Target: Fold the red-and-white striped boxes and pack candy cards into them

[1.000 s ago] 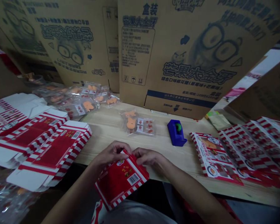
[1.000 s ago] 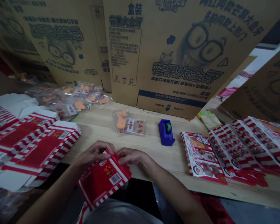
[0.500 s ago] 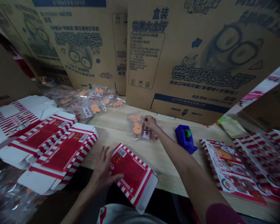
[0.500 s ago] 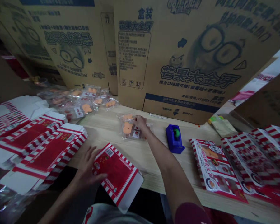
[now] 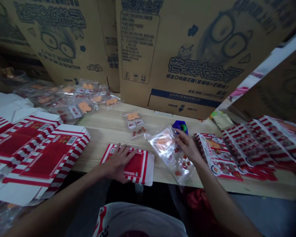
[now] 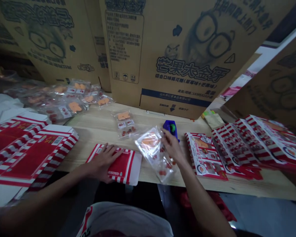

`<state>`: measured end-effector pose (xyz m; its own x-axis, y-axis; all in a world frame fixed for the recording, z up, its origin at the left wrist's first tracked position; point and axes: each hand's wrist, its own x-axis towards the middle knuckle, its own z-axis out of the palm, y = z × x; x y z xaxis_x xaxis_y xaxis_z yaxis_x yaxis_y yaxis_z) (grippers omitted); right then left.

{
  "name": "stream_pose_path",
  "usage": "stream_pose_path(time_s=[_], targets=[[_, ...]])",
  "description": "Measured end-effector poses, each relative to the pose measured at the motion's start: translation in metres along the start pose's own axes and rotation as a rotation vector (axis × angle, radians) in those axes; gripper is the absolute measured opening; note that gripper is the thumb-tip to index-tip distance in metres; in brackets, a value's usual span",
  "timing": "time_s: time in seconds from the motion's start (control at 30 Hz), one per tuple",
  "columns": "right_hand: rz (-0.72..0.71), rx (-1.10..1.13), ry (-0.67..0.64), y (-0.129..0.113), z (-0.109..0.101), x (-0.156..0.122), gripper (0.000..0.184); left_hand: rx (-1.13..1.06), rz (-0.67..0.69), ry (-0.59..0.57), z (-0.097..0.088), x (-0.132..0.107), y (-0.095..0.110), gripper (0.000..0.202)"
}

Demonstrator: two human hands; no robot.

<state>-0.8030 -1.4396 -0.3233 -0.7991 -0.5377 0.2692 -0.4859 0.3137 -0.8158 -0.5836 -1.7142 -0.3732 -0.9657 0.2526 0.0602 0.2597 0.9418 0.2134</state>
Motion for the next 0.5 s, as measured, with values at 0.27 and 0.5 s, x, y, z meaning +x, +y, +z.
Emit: stream_pose_path(time_s=[0.27, 0.5], targets=[[-0.066, -0.391, -0.072, 0.006, -0.007, -0.039, 0.045, 0.101, -0.261, 0.167, 0.002, 0.007, 0.026, 0.110], [-0.157, -0.329, -0.300, -0.008, -0.002, -0.034, 0.046, 0.113, -0.266, 0.223, 0.001, 0.008, 0.030, 0.110]])
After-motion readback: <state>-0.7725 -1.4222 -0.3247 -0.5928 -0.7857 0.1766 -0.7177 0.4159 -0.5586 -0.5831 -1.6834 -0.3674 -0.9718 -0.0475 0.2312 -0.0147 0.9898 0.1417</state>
